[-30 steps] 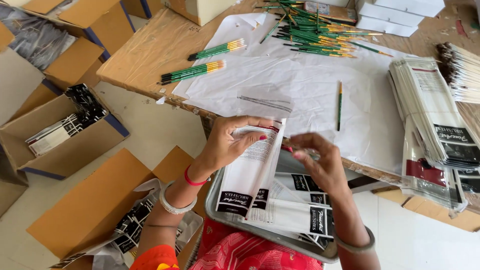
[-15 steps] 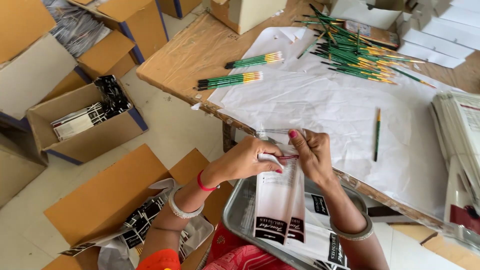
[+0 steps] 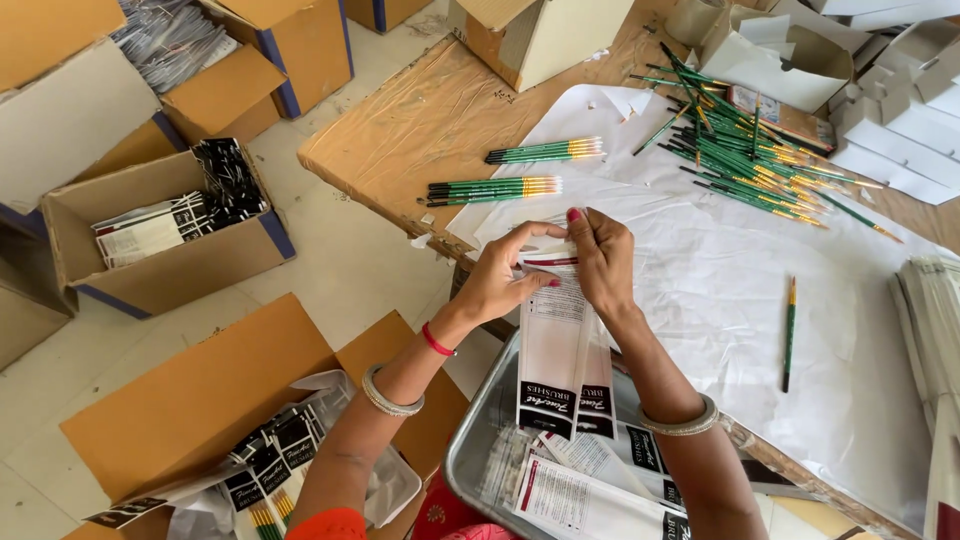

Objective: The person sorts green-handled paintbrushes by hand, gathers them into bundles, and places them into plastic sleeves before packing them into a cardboard box.

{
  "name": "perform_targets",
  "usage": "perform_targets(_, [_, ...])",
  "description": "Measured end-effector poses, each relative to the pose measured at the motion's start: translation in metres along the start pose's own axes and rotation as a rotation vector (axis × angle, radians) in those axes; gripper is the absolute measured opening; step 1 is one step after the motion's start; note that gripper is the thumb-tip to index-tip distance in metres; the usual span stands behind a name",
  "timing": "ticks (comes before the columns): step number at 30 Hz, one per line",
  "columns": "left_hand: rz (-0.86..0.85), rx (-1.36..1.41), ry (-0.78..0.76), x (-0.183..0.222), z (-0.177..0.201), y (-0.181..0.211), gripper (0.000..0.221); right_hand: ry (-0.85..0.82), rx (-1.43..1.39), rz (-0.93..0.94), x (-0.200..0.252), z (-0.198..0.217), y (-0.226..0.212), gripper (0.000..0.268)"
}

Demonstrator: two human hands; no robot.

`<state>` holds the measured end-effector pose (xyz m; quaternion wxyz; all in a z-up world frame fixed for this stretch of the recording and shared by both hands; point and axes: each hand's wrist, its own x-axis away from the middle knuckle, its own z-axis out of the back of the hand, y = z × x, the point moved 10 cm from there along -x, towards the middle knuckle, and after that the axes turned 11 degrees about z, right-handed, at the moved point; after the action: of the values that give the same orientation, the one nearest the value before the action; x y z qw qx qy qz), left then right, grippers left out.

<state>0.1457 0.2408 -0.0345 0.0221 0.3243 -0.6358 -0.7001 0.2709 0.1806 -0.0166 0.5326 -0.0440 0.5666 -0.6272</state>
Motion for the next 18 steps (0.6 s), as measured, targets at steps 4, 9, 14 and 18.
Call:
perform_targets(4, [0.098, 0.083, -0.069, 0.002, 0.005, -0.027, 0.043, 0.007, 0.09, 0.129, 0.004, 0.001, -0.018, 0.043])
perform_targets(9, [0.085, -0.068, -0.081, 0.007, 0.003, 0.0, 0.03, -0.016, 0.131, 0.238, 0.009, 0.004, -0.035, 0.046])
perform_targets(14, [0.171, -0.214, -0.167, 0.008, -0.003, -0.007, 0.026, -0.172, 0.274, 0.279, -0.007, 0.001, -0.06, 0.037])
perform_targets(18, [0.148, -0.267, -0.103, -0.008, -0.006, -0.036, 0.025, -0.209, 0.506, 0.481, -0.046, -0.009, -0.098, 0.019])
